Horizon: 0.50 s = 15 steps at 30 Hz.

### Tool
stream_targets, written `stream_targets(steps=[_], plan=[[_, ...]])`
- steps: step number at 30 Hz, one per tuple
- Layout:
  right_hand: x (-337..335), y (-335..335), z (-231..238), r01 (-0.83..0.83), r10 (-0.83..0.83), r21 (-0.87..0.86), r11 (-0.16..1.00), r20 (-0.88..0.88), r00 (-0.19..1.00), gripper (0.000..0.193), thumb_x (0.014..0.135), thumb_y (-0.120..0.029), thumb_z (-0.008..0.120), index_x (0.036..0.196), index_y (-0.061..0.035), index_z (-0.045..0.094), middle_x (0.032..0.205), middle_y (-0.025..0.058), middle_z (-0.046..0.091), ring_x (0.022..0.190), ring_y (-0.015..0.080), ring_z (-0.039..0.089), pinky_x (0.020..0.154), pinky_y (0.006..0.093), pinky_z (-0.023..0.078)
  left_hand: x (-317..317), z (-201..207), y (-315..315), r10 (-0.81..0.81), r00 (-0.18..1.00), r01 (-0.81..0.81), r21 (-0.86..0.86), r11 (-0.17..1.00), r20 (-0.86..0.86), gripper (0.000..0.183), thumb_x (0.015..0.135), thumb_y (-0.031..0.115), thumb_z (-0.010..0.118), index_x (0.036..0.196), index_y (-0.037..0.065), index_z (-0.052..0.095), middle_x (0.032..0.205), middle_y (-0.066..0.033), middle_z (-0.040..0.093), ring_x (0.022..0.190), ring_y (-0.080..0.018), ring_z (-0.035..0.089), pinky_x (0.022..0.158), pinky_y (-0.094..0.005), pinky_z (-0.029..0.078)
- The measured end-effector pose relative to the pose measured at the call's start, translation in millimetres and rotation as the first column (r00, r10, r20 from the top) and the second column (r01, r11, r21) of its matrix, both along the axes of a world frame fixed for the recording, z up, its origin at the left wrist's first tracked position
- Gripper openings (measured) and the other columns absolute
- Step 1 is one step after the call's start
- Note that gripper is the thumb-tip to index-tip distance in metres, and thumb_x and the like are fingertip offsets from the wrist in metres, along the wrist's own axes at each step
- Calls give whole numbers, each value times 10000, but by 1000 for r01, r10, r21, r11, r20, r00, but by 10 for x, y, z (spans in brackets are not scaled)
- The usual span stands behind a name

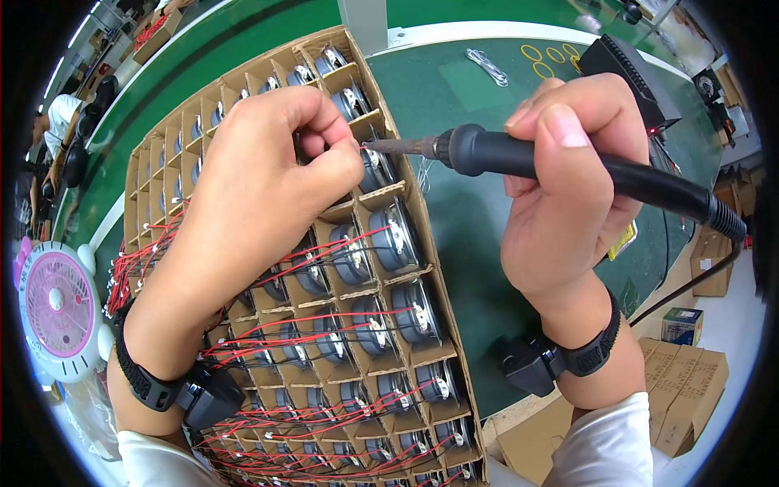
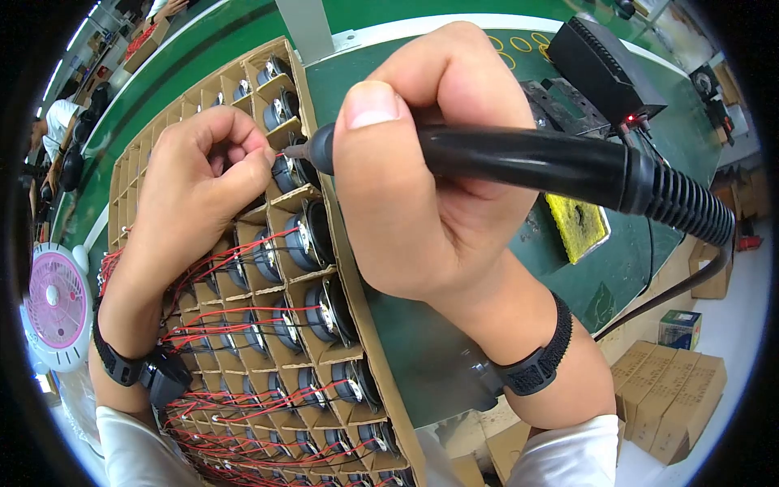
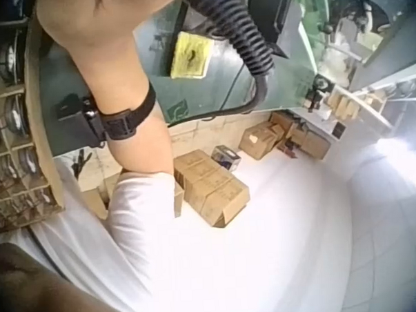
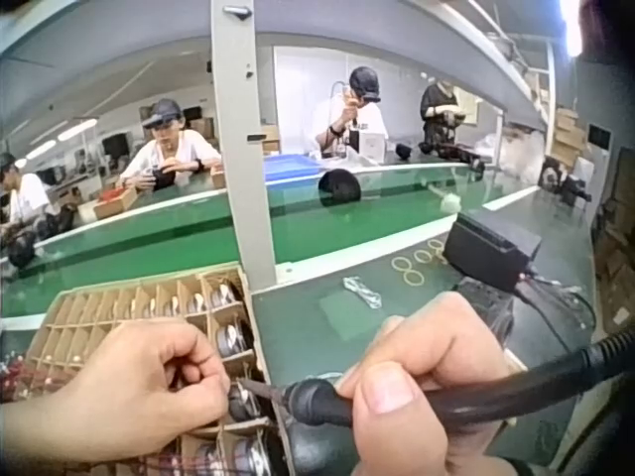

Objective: Soldering red wires onto small round electronic speakers organized in a tray.

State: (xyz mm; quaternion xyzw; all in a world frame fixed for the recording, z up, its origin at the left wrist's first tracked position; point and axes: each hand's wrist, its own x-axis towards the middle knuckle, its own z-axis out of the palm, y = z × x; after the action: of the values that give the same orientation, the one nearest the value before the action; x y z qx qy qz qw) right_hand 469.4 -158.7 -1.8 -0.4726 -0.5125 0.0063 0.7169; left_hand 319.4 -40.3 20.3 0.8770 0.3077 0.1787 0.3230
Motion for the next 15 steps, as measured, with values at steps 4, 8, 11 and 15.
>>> stream_targets(steps=[4,8,11,15], plan=[[-6,1,-8,14,-14,6,1000,23,1000,150,840,-163,460,764,-35,475,681,68,502,508,63,367,432,191,295,-7,-9,2,2,1000,-2,7,1000,8,95,790,89,615,767,3,582,670,56,506,603,-9,414,520,-185,332],[-52,-3,2,5,-5,-8,1000,0,1000,152,839,-170,463,774,-33,474,709,70,499,558,68,391,434,191,298,-16,-15,2,-11,1000,11,34,999,11,92,784,84,614,760,2,581,665,51,507,603,-14,416,523,-189,338],[-47,-32,5,-7,7,-36,999,-12,1000,152,838,-172,465,781,-31,471,724,71,494,582,73,399,436,191,303,-21,-17,5,-13,1000,13,34,999,6,89,781,79,611,756,0,578,663,47,509,604,-18,419,525,-190,341],[-53,-26,7,12,-12,-13,1000,-7,1000,148,836,-167,464,781,-30,469,714,64,483,575,76,397,438,192,307,-2,-23,-1,-22,1000,21,44,999,12,84,772,72,607,752,-2,573,663,45,510,605,-20,420,525,-190,342]])
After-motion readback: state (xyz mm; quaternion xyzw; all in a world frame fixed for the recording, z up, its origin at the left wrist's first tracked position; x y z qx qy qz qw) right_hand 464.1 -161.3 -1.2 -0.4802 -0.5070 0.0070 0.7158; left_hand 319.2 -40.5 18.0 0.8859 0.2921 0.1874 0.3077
